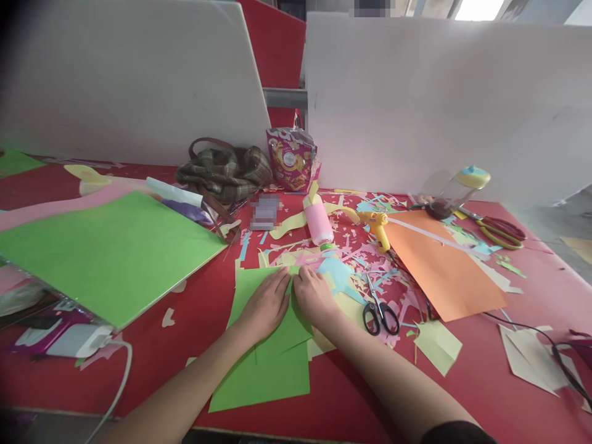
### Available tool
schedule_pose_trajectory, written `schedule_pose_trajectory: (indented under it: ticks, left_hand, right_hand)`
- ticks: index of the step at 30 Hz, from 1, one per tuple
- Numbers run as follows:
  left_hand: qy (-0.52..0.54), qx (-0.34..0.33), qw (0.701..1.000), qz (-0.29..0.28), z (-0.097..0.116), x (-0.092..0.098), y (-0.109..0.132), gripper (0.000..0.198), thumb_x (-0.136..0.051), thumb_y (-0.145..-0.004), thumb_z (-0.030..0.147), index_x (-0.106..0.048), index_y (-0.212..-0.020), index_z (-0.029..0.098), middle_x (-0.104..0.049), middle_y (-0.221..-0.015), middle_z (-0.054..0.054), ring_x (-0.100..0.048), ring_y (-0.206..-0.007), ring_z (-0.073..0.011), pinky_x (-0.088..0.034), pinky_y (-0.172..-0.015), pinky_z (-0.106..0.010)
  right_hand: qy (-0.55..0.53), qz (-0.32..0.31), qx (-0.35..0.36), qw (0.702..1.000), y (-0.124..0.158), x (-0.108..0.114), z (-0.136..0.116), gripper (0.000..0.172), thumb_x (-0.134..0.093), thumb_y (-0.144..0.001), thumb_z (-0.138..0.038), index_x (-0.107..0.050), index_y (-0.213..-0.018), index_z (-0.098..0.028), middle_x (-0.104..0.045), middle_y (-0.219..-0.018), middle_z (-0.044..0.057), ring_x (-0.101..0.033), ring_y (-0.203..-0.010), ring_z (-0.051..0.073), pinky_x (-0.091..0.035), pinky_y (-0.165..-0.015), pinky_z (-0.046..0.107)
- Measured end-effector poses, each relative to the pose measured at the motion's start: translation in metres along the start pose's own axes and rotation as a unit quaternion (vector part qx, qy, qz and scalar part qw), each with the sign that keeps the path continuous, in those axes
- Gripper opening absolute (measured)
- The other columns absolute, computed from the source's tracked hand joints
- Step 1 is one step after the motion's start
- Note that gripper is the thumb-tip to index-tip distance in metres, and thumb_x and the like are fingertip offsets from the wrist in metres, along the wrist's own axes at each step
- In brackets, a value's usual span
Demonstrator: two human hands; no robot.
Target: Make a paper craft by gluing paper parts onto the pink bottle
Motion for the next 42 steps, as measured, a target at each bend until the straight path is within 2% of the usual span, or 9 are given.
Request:
schedule_pose_trajectory:
  ticks: [13,24,31,36,42]
  left_hand:
    - [-0.015,-0.001,0.999,-0.043,0.007,0.008,0.001,0.045,-0.031,-0.082,0.034,-0.033,-0.119,0.008,-0.03,-0.129,-0.019,-0.021,-0.122,-0.0275,-0.028,-0.096,-0.044]
    - [-0.026,0.019,0.997,-0.073,0.011,0.007,0.003,0.067,-0.03,-0.076,0.051,-0.027,-0.124,0.005,-0.022,-0.133,-0.02,-0.016,-0.123,-0.0286,-0.022,-0.098,-0.042]
    - [-0.037,0.018,0.996,-0.085,0.013,0.005,0.004,0.081,-0.028,-0.071,0.061,-0.022,-0.126,0.002,-0.017,-0.134,-0.022,-0.011,-0.123,-0.0306,-0.017,-0.099,-0.043]
    - [-0.05,0.011,0.994,-0.097,0.012,0.004,0.004,0.075,-0.033,-0.072,0.053,-0.019,-0.127,0.004,-0.014,-0.135,-0.021,-0.008,-0.124,-0.0299,-0.016,-0.099,-0.042]
    - [-0.053,0.033,0.993,-0.1,0.015,0.002,0.002,0.066,-0.028,-0.077,0.047,-0.023,-0.125,0.001,-0.018,-0.133,-0.023,-0.01,-0.124,-0.03,-0.017,-0.098,-0.043]
  right_hand:
    - [0.008,0.001,0.016,1.0,0.029,0.002,-0.007,0.011,-0.042,-0.076,-0.009,-0.049,-0.081,-0.014,-0.047,-0.078,0.005,-0.044,-0.067,0.015,-0.03,-0.061,0.026]
    - [-0.026,-0.002,0.032,0.999,0.058,0.005,-0.011,0.017,-0.044,-0.074,-0.008,-0.051,-0.089,-0.012,-0.048,-0.079,0.007,-0.043,-0.069,0.017,-0.03,-0.061,0.028]
    - [-0.014,0.036,0.044,0.998,0.076,-0.001,-0.013,0.018,-0.042,-0.075,-0.008,-0.053,-0.09,-0.01,-0.049,-0.08,0.008,-0.042,-0.07,0.018,-0.031,-0.063,0.029]
    - [-0.001,0.063,0.053,0.997,0.087,0.001,-0.017,0.018,-0.038,-0.078,-0.007,-0.055,-0.083,-0.011,-0.047,-0.074,0.007,-0.041,-0.066,0.017,-0.03,-0.06,0.028]
    - [0.001,0.043,0.04,0.998,0.099,0.003,-0.02,0.016,-0.038,-0.076,-0.006,-0.052,-0.078,-0.013,-0.045,-0.069,0.004,-0.037,-0.058,0.015,-0.027,-0.056,0.028]
Point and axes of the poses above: each hand's wrist, its own y-axis away from the middle knuckle, its own x-axis out of the back of the hand, z = x × y, the point moved 3 cm from there along -y, towards the middle knuckle
